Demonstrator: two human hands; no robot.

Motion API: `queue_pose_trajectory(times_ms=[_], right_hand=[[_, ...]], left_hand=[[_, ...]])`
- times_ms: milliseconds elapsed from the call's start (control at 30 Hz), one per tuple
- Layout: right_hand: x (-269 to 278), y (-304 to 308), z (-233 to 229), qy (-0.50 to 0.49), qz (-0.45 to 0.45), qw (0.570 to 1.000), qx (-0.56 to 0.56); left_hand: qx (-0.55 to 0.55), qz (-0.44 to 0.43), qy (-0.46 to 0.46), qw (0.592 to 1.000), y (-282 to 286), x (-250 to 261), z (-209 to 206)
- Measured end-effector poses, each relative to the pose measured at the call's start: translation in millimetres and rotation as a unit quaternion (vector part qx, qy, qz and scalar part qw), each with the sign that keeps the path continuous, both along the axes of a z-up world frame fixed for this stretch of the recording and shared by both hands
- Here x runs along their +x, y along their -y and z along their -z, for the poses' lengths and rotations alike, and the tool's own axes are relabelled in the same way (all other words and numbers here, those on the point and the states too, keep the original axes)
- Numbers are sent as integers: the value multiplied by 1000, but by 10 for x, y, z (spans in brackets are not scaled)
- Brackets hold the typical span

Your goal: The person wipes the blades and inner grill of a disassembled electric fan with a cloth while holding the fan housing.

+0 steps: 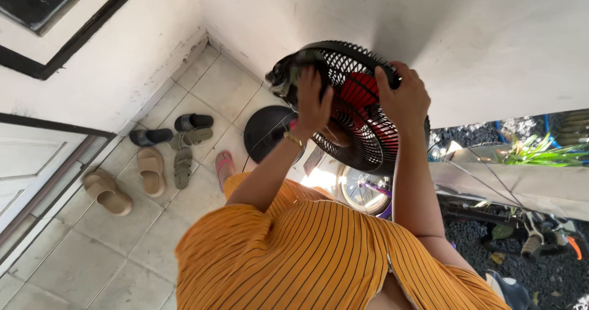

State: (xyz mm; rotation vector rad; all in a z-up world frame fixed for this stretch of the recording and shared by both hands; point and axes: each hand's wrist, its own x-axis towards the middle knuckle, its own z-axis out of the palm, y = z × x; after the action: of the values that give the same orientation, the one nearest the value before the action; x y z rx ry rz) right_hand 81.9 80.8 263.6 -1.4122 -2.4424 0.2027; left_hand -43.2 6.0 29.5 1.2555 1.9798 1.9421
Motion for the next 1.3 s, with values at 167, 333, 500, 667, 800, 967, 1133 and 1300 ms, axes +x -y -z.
queue_pose_trajectory(times_ms=[167, 333, 500, 667, 800, 967, 1133, 1300], right_hand=[[88, -62, 12, -8, -42, 999, -11], [172, -37, 53, -9, -45, 999, -9], [179, 8, 33, -23, -54, 998, -1], [240, -52, 30, -8, -64, 998, -15], [230, -97, 30, -40, -65, 997, -21], [258, -62, 26, -43, -44, 998, -29], [233, -147, 48, -38, -70, 996, -27], [125, -35, 94, -34, -68, 997, 4]], left_hand=[[-3, -22, -72, 997, 247, 345, 227], [-7, -38, 8, 999, -211, 23, 34], [-10, -71, -20, 997, 129, 434, 223], [-8, -75, 13, 997, 0, 153, 310], [30, -40, 18, 999, -59, 18, 268], [16, -42, 19, 999, 299, 430, 474], [-50, -65, 167, 983, -281, 49, 762], [-8, -38, 247, 968, -260, -153, 778]])
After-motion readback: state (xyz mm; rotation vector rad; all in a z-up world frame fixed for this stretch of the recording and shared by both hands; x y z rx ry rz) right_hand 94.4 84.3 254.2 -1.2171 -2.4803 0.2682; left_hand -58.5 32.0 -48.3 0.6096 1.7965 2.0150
